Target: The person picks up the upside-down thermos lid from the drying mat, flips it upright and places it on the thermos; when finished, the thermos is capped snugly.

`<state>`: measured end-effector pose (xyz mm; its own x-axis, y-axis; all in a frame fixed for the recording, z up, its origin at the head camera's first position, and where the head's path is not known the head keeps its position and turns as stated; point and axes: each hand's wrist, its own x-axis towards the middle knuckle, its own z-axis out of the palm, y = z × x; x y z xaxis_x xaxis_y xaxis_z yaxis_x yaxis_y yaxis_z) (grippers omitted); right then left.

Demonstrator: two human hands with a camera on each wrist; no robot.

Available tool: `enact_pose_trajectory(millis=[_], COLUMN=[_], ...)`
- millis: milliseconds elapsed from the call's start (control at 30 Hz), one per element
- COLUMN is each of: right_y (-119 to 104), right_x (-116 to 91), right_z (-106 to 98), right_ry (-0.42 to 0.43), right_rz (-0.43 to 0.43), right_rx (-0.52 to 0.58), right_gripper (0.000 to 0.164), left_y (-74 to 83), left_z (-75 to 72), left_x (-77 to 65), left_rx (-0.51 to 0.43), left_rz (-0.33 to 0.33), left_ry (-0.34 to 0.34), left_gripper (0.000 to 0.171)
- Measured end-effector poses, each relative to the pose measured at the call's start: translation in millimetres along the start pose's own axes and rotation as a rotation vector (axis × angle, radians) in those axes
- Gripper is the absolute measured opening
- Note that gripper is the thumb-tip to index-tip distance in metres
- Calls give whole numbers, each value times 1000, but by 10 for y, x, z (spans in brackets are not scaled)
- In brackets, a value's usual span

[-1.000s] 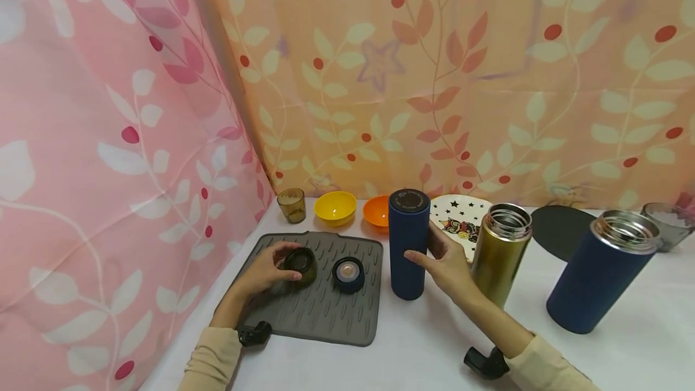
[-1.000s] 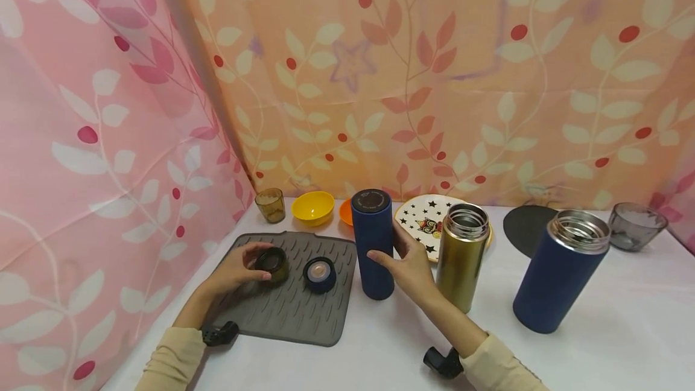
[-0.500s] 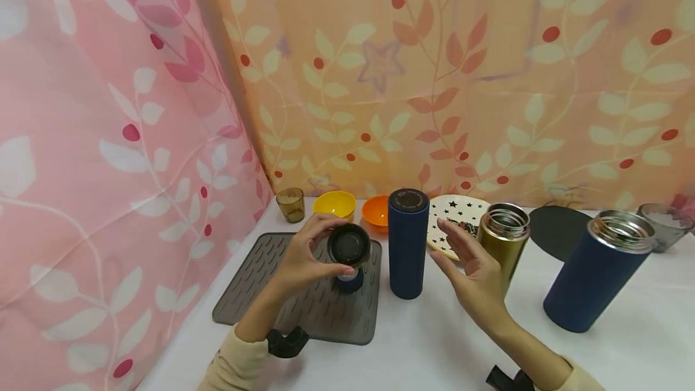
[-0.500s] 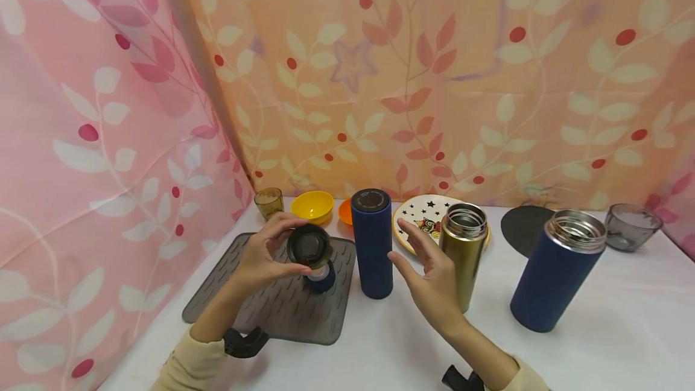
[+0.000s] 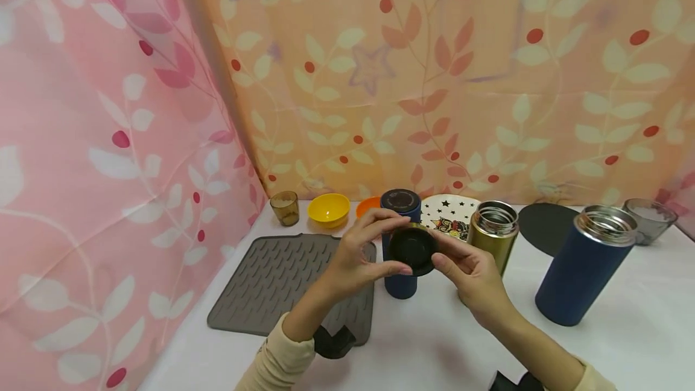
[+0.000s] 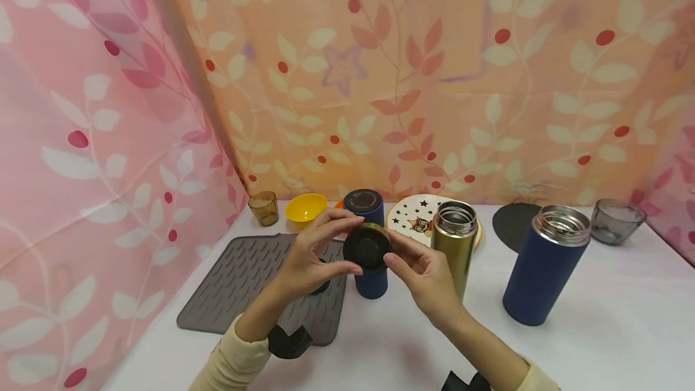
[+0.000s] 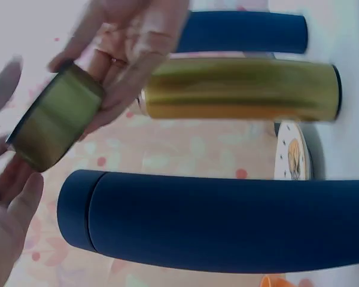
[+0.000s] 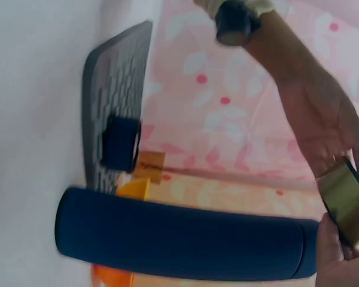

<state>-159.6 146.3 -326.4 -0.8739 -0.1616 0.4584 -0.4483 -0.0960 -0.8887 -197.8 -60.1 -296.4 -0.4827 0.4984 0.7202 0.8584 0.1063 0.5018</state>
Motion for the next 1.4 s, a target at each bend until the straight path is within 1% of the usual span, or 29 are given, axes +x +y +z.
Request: enact_pose_trajectory(millis=[100,133,200,233,267,367,400,433,467,500,533,600,667,733,833,867,933,1033,1100,1133,1167,1233,1267,1333,1400], right_y=[-5,-8,-15,-23,-31,-54,-62,-70,-75,-79,-84,-95,-102,-106,-112,-115,-128,-137,-124,-111,-84,-10,38,144,250], right_x=[-10,-11,-11,-8,-4,11,17,22,27,29,29,28,31,36,44,42,19,-54,-121,-156,-185,-225,-234,-238,-222], right_z=[-59,-77,-103,-112,-123,-141,-140,-135,-131,-121,-109,-90,-83,-83,-110,-132,-206,-384,-526,-588,-649,-746,-783,-837,-878], right_ry=[3,-2,-19,-28,-38,-56,-59,-60,-58,-53,-40,-21,-16,-31,-67,-66,-23,96,182,227,258,305,316,308,281], right_rz=[-53,-79,-130,-144,-142,-109,-96,-86,-86,-113,-147,-225,-327,-428,-529,-550,-561,-572,-553,-518,-481,-361,-293,-152,-54], right_rx=[20,22,19,15,10,-7,-8,-10,-9,-12,-23,-48,-82,-101,-98,-95,-111,-158,-185,-207,-218,-294,-346,-432,-520], right_gripper=[42,42,44,44,44,43,43,44,45,45,45,46,49,53,57,58,58,59,62,64,68,75,77,80,80], left_y=[-4,-7,-12,-15,-18,-48,-55,-64,-67,-66,-60,-28,9,44,79,87,101,126,143,148,153,157,160,171,187], left_z=[13,18,31,38,46,73,84,94,104,115,126,144,167,197,261,287,345,450,523,561,599,682,726,813,894], left_x=[2,3,4,3,5,22,25,29,31,28,18,-2,-11,-13,13,25,59,135,205,251,302,416,474,585,676], left_rx=[-91,-113,-141,-152,-145,-93,-74,-66,-77,-107,-145,-208,-240,-205,-157,-154,-179,-235,-276,-298,-316,-327,-332,-362,-378], left_rz=[-114,-141,-145,-125,-91,70,110,138,148,147,129,74,32,12,-23,-39,-76,-132,-156,-162,-169,-181,-194,-231,-271], left_ry=[31,36,41,44,51,83,93,99,99,94,84,72,68,74,101,108,126,155,178,189,198,208,209,207,202], left_gripper=[47,44,41,40,39,37,36,36,35,36,38,44,53,59,62,62,61,62,63,63,64,63,62,62,62])
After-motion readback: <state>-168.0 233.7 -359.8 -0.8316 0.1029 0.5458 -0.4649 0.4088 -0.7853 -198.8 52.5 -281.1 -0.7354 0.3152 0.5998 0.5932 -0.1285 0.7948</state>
